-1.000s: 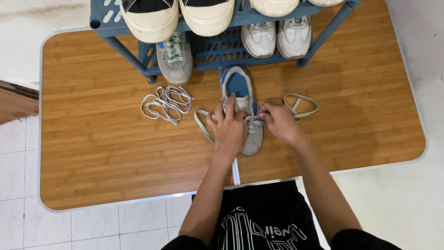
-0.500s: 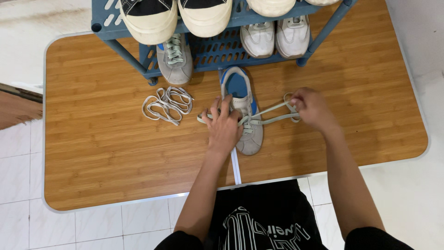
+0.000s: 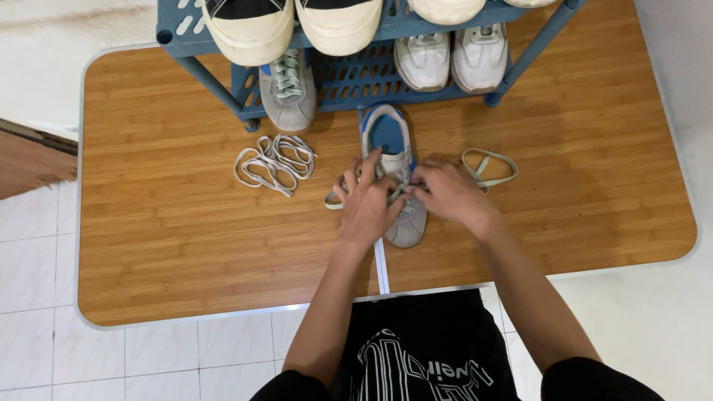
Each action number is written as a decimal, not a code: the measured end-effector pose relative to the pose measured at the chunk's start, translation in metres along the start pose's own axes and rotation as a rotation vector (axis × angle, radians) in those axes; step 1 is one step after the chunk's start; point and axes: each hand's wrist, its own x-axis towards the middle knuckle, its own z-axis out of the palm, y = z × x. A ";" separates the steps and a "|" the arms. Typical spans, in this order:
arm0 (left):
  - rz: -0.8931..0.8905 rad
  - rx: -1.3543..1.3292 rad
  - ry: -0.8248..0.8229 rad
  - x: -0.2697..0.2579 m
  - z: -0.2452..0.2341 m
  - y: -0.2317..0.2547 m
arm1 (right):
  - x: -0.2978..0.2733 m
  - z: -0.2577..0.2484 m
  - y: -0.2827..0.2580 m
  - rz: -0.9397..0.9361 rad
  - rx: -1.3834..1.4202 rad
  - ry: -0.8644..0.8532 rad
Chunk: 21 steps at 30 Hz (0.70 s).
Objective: The person removes a light green shoelace from a grey sneaker, then re-laces the same shoe by threading the lace through the eyelets and tying a knot. They place the finished shoe on a blue shoe rack and begin lacing a second white sneaker.
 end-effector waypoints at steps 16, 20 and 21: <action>0.026 -0.036 0.051 0.000 0.008 -0.008 | -0.007 -0.027 0.028 0.335 0.199 -0.072; 0.031 -0.055 0.037 0.000 0.005 -0.008 | -0.013 -0.046 0.035 0.347 0.133 -0.024; 0.031 -0.057 0.036 0.000 0.005 -0.008 | -0.014 -0.049 0.037 0.357 0.099 -0.011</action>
